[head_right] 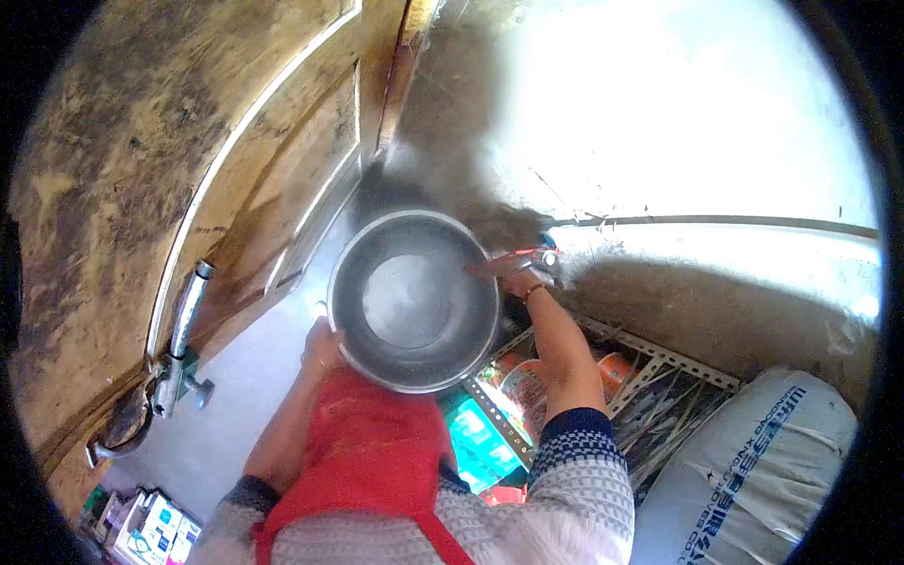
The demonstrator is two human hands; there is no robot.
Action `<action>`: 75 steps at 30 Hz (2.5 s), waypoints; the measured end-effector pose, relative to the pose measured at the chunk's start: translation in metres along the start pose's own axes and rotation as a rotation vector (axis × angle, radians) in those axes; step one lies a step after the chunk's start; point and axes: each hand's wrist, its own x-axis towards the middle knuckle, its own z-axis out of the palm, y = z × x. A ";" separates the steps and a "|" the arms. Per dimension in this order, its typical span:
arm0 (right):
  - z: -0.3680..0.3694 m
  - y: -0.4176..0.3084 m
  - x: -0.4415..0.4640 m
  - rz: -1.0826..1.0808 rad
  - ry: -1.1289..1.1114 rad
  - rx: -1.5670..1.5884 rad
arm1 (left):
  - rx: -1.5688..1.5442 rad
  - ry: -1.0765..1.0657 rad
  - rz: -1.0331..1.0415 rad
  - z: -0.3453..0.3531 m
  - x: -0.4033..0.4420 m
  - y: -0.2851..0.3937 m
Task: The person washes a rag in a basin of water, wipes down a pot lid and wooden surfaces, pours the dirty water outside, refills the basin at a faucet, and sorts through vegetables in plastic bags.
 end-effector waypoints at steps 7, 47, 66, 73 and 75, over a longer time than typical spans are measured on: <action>-0.009 -0.015 0.016 0.417 -0.116 -0.223 | -0.164 0.001 0.019 0.007 0.000 0.004; 0.000 -0.122 0.003 0.287 -0.262 -0.657 | -0.197 0.169 0.099 0.025 0.023 -0.011; -0.015 -0.078 0.022 0.246 -0.502 -0.645 | -0.156 0.113 0.090 0.022 0.033 -0.019; -0.002 -0.122 0.012 0.338 -0.466 -0.709 | -0.098 0.144 0.118 0.019 0.033 -0.017; 0.000 -0.111 0.011 0.361 -0.368 -0.679 | -0.101 0.129 0.125 0.019 0.033 -0.017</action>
